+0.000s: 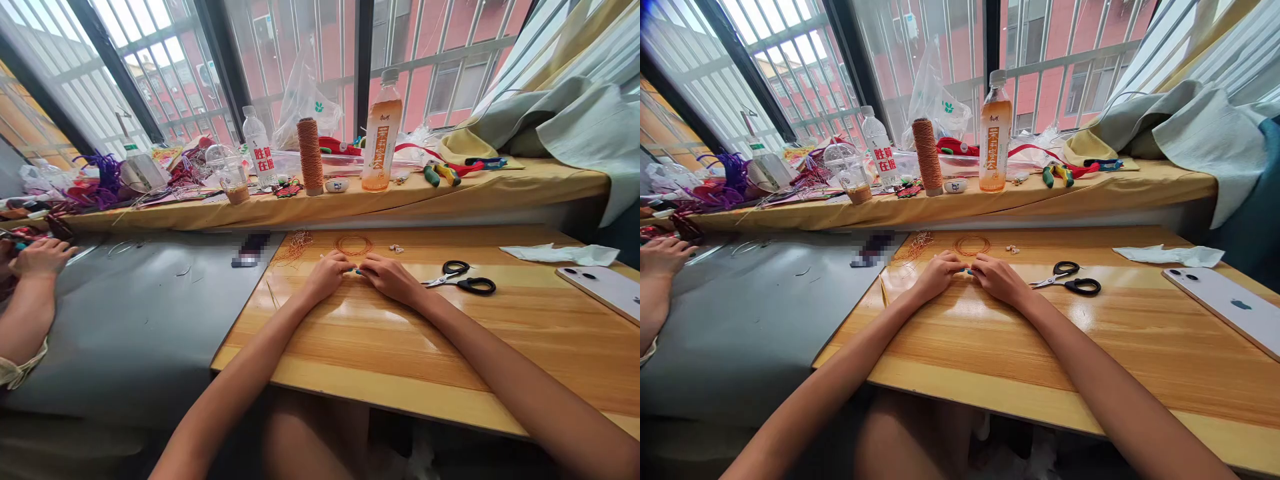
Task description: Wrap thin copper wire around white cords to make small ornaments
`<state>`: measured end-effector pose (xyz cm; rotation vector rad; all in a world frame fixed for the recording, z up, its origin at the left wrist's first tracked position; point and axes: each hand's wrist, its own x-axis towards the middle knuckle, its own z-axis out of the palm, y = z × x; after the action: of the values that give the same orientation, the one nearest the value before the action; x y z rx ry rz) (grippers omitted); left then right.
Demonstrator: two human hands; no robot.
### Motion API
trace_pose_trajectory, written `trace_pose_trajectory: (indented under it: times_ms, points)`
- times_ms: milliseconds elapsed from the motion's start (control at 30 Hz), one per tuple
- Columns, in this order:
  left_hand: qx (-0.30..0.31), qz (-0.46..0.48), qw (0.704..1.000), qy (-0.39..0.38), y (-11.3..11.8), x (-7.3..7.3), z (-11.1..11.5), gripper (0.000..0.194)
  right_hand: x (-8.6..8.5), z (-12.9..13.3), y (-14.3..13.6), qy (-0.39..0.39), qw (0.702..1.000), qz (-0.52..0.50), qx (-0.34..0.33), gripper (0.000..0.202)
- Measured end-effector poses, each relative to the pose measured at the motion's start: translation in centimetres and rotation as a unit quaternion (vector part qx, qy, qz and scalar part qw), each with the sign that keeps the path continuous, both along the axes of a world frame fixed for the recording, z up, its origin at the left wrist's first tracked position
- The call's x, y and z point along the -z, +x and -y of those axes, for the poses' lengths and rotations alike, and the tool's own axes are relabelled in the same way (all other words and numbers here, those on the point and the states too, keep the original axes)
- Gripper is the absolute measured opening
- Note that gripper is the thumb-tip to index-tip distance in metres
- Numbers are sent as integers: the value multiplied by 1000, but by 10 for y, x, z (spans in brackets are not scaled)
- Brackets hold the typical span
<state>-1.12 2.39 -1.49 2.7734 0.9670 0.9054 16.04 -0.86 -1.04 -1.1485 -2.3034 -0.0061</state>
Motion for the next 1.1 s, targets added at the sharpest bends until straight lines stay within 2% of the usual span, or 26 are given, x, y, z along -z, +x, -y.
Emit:
trace_pose_trajectory:
  times_ms: [200, 300, 400, 533, 600, 700, 767, 800, 867, 933, 1000, 1100]
  points:
    - [-22, 17, 999, -37, 3, 0, 1, 27, 2, -4, 1, -3, 999, -44, -8, 23]
    - [-38, 89, 990, -107, 5, -3, 3, 25, 0, -7, 3, -34, 991, -128, -10, 21]
    - [-31, 222, 950, -216, 7, -7, 5, 23, -2, -8, 2, -105, 963, -249, 4, 27]
    - [-8, 350, 872, -341, 9, -14, 7, 23, -2, -7, -5, -189, 911, -366, -4, 38]
    - [-4, 369, 841, -395, 10, -16, 12, 28, -1, -5, -9, -207, 890, -406, -1, 39]
    - [5, 349, 823, -448, 15, -18, 19, 36, -1, -2, -13, -213, 873, -440, 8, 35]
    - [9, 314, 833, -455, 17, -17, 23, 38, -2, -1, -14, -210, 870, -446, 11, 31]
    - [4, 287, 851, -439, 17, -17, 24, 38, -2, -1, -14, -204, 871, -446, 13, 29]
    - [-18, 206, 916, -344, 16, -18, 24, 35, -2, -2, -14, -193, 870, -452, 26, 26]
    - [-63, 113, 972, -196, 12, -20, 22, 31, -3, -3, -13, -196, 864, -463, 42, 26]
    - [-117, 61, 988, -82, 7, -24, 20, 30, -4, -3, -13, -208, 855, -474, 40, 26]
    - [-136, 110, 983, -51, 5, -31, 20, 26, -5, 0, -15, -223, 854, -470, 5, 24]
